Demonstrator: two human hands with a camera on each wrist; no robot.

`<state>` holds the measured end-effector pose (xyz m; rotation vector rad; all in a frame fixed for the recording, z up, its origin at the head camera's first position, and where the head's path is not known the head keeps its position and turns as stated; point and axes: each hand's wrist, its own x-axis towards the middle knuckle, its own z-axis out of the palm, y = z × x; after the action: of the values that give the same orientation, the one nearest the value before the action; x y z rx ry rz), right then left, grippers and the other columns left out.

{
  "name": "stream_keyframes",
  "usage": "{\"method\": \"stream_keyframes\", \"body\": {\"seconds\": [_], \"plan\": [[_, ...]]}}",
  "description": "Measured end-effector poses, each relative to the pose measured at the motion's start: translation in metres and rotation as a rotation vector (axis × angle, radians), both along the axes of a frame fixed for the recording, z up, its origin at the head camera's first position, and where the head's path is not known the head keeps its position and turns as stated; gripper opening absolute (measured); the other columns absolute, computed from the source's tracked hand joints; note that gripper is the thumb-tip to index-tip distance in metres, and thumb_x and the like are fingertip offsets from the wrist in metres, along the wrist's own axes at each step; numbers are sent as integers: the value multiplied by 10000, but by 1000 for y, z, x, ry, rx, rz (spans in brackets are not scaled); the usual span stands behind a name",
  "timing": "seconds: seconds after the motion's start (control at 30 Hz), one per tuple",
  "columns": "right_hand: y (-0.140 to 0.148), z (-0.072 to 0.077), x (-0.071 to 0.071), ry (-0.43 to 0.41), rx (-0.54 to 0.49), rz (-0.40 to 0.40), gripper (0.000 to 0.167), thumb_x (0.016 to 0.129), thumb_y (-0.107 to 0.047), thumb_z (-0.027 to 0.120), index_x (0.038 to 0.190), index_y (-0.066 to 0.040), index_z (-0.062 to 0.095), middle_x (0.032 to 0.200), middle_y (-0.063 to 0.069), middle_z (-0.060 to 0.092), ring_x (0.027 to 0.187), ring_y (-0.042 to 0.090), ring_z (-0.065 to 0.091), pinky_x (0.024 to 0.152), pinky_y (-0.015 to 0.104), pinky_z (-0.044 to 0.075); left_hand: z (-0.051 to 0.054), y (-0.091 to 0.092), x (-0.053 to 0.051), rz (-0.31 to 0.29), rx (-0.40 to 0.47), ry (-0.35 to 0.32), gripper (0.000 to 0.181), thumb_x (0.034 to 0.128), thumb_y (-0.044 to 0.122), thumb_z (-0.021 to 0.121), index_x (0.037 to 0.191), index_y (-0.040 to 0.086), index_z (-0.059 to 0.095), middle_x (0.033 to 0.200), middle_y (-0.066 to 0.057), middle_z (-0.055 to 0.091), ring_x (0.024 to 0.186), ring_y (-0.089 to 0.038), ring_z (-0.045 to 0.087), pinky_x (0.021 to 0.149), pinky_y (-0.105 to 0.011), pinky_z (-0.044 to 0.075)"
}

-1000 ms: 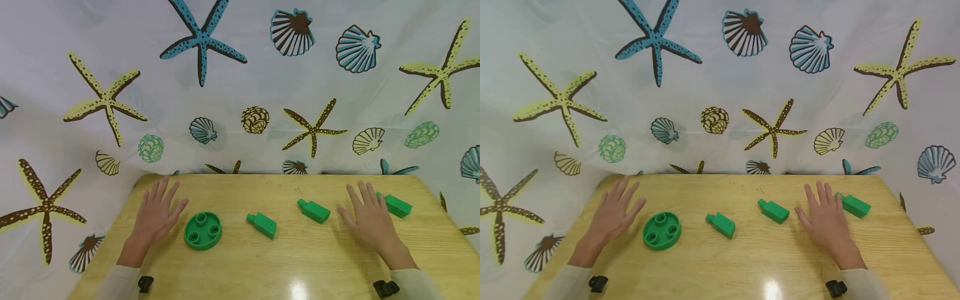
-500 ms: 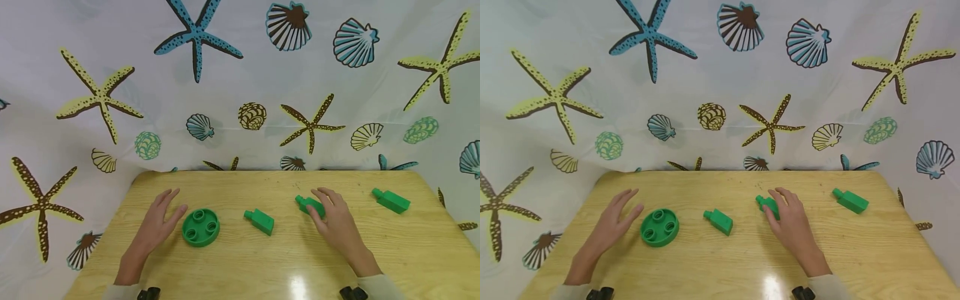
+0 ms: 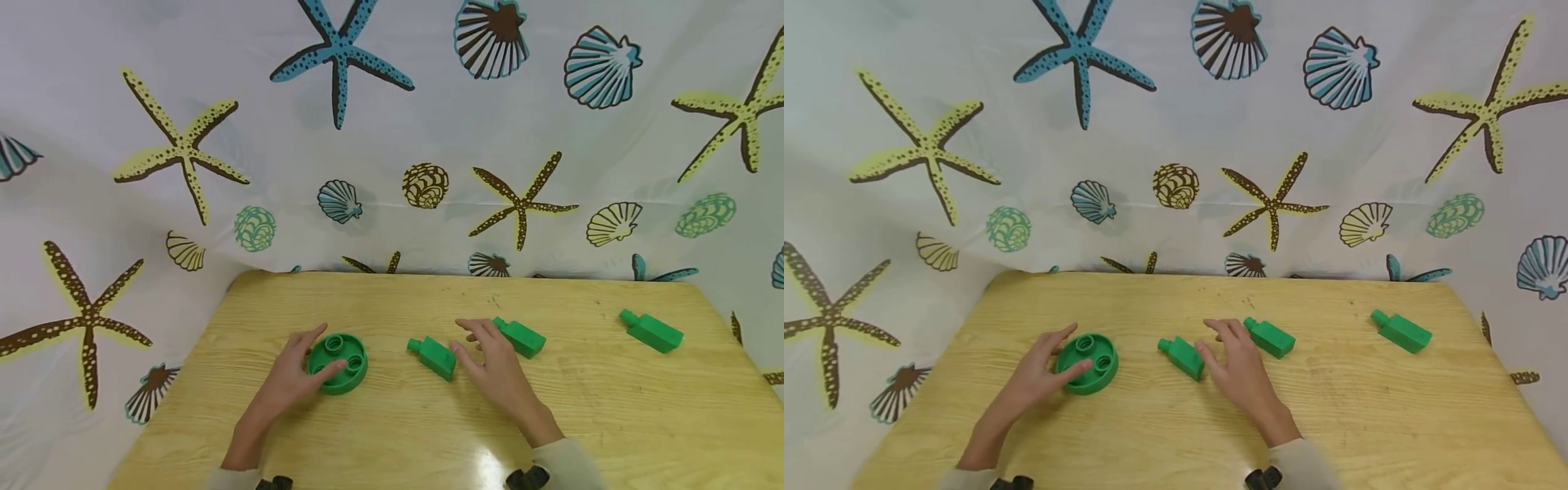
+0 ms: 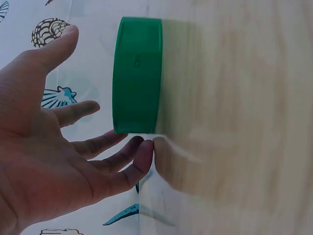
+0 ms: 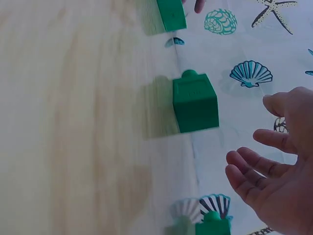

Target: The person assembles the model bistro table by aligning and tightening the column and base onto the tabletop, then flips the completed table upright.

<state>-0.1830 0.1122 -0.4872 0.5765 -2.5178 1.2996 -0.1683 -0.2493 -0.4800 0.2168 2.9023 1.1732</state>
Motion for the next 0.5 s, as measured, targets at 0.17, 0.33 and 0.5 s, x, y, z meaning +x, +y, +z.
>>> {"method": "stream_keyframes", "body": {"seconds": [0.17, 0.33, 0.5], "plan": [[-12, -5, 0, -172, -46, 18, 472, 1010, -301, 694, 1421, -92, 589, 1263, 138, 613, 1085, 290, 631, 912, 468, 561, -3, 10, 0, 4, -59, -53, 1064, 816, 522, 844, 1602, 33, 318, 1491, -303, 359, 1336, -499, 422, 1038, -659, 421], [-17, -8, 2, -260, -46, 9, 495, 958, -260, 765, 1377, -41, 618, 1205, 112, 641, 1048, 249, 658, 881, 431, 574, -6, 15, 0, 6, -106, -48, 1112, 748, 444, 920, 1565, -39, 341, 1455, -307, 382, 1302, -487, 442, 1016, -646, 444], [-18, -11, 3, -301, -43, 20, 405, 926, -195, 799, 1280, -41, 674, 1154, 66, 669, 998, 203, 671, 855, 380, 588, -7, 17, -1, 4, -94, -30, 1087, 742, 412, 930, 1555, -36, 363, 1462, -310, 402, 1306, -486, 455, 1018, -645, 448]]}}
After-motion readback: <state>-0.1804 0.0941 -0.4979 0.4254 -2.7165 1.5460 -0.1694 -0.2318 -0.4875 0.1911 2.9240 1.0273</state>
